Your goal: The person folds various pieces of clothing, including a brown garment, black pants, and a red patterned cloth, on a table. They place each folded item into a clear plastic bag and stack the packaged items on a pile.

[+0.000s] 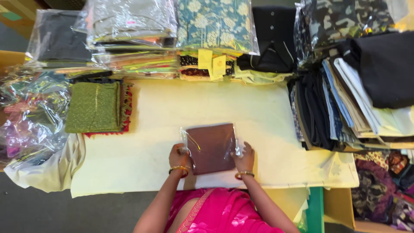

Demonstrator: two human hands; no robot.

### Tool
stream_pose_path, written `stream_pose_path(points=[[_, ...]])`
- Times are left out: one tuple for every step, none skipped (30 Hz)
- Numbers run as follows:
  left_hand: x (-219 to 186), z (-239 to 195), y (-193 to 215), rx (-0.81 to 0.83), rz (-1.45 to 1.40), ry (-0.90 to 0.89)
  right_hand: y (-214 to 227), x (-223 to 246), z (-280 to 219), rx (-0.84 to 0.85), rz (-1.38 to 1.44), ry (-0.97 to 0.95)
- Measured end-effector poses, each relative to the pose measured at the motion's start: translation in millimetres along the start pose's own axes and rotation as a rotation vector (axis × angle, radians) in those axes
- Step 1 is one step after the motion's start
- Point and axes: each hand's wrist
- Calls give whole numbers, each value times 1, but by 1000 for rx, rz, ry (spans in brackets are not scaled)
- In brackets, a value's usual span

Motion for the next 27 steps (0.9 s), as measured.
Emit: stream_pose_path(points=[[5, 0, -3, -8, -8, -4, 0, -1, -2, -1, 4, 11], [9, 1, -6, -25, -72, -8, 0, -1, -4, -1, -17, 26], [13, 3, -9, -40, -134, -15, -2, 0, -7, -4, -39, 38], [6, 2, -6, -45, -140, -22, 1, 0, -3, -8, -35, 46], [0, 2, -2, -36, -150, -12, 3, 1, 0, 101, 89, -237], [-6, 1, 1, -27, -161, -1, 4, 2, 3, 214, 214, -518], [-5, 2, 2, -27, -162, -6, -1, -10, 1, 210, 217, -514], [-5, 3, 4, 4, -192, 36, -7, -22, 0, 265, 341, -622], [-8, 8, 5, 35, -225, 72, -14, -32, 4, 317, 470, -720], [-19, 12, 12, 35, -230, 61, -25, -41, 1, 311, 476, -711], [-29, 14, 18, 70, -246, 96, -35, -50, -1, 344, 490, -555], [-38, 17, 25, 106, -263, 131, -46, -60, -3, 377, 502, -399], [-40, 23, 29, 103, -268, 126, -40, -37, -4, 376, 504, -391], [-42, 29, 34, 115, -236, 117, -35, -14, -5, 314, 210, -315], [-44, 35, 40, 126, -202, 108, -30, 9, -8, 246, -79, -237], [-29, 46, 40, 123, -204, 103, -31, 22, -13, 244, -76, -232], [-16, 58, 39, 115, -184, 63, -30, 33, -18, 218, -83, -325], [-2, 71, 38, 108, -165, 23, -29, 44, -23, 191, -91, -419], [-1, 75, 42, 111, -169, 16, -31, 50, -23, 182, -91, -415], [0, 81, 47, 118, -153, 18, -33, 56, -22, 198, 132, -683], [3, 84, 51, 127, -136, 22, -34, 62, -24, 213, 361, -947], [-2, 87, 56, 132, -140, 17, -37, 59, -19, 206, 361, -943], [-6, 88, 62, 158, -148, 35, -40, 57, -17, 305, 463, -986], [-9, 89, 68, 184, -155, 54, -42, 54, -15, 405, 566, -1024], [-19, 85, 76, 193, -155, 52, -42, 63, -10, 396, 564, -1026], [-30, 81, 84, 224, -192, 37, -41, 72, -5, 509, 420, -908], [-43, 80, 92, 250, -229, 18, -43, 81, 5, 617, 279, -782]])
Point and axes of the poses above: each hand's wrist, its own z-axis towards the middle knuckle, its own y-axis out of the back of the hand, x = y × z, and after that the axes turned 6 degrees about y, right-handed
